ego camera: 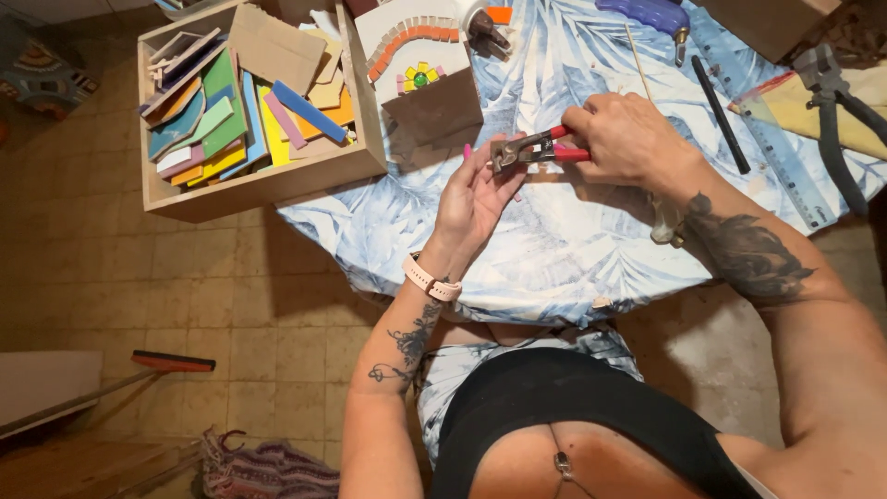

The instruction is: Decorating a small box by cutting and attaching colorful foam pieces

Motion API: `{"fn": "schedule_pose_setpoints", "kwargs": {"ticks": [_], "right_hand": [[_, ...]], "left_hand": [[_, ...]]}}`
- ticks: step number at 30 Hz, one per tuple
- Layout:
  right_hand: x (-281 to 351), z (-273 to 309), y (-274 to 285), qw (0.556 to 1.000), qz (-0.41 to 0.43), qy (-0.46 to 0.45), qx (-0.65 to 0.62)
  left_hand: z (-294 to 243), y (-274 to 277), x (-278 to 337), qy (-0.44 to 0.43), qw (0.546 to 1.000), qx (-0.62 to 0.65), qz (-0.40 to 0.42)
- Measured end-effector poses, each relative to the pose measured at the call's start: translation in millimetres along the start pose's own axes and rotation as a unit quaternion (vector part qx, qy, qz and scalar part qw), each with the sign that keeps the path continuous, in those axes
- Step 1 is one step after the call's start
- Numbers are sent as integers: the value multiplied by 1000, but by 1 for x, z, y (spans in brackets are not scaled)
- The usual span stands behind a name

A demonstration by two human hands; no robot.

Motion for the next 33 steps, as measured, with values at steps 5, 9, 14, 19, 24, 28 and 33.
{"fn": "schedule_pose_setpoints", "kwargs": {"ticks": [5, 9, 14, 19, 24, 28, 33], "right_hand": [[-1, 6, 0, 999, 27, -5, 24], [-3, 8, -5, 996, 74, -23, 34], [-5, 8, -12, 996, 77, -12, 48], [-5, 1, -17, 992, 2, 36, 117], [-5, 18, -4, 992, -40, 85, 83], [-9, 8, 12, 991, -83, 106, 10], [5, -53, 44, 961, -223, -53, 155]], "left_hand": [[0, -5, 2, 38, 997, 66, 1], [0, -6, 4, 66, 993, 101, -12], [-2, -6, 7, 72, 993, 95, -24], [-2, -3, 7, 77, 990, 111, -35], [-7, -2, 6, 68, 993, 82, -53], [-14, -8, 6, 39, 993, 105, -25], [-26, -8, 11, 47, 994, 53, -87]]}}
Point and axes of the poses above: each hand's wrist, its own x-axis away from the middle knuckle, its own y-axis out of the back of the hand, z = x × y, the point moved 9 cm from there along -x, towards the middle knuckle, and after that the axes turned 14 degrees about -x, right-handed, at the moved point
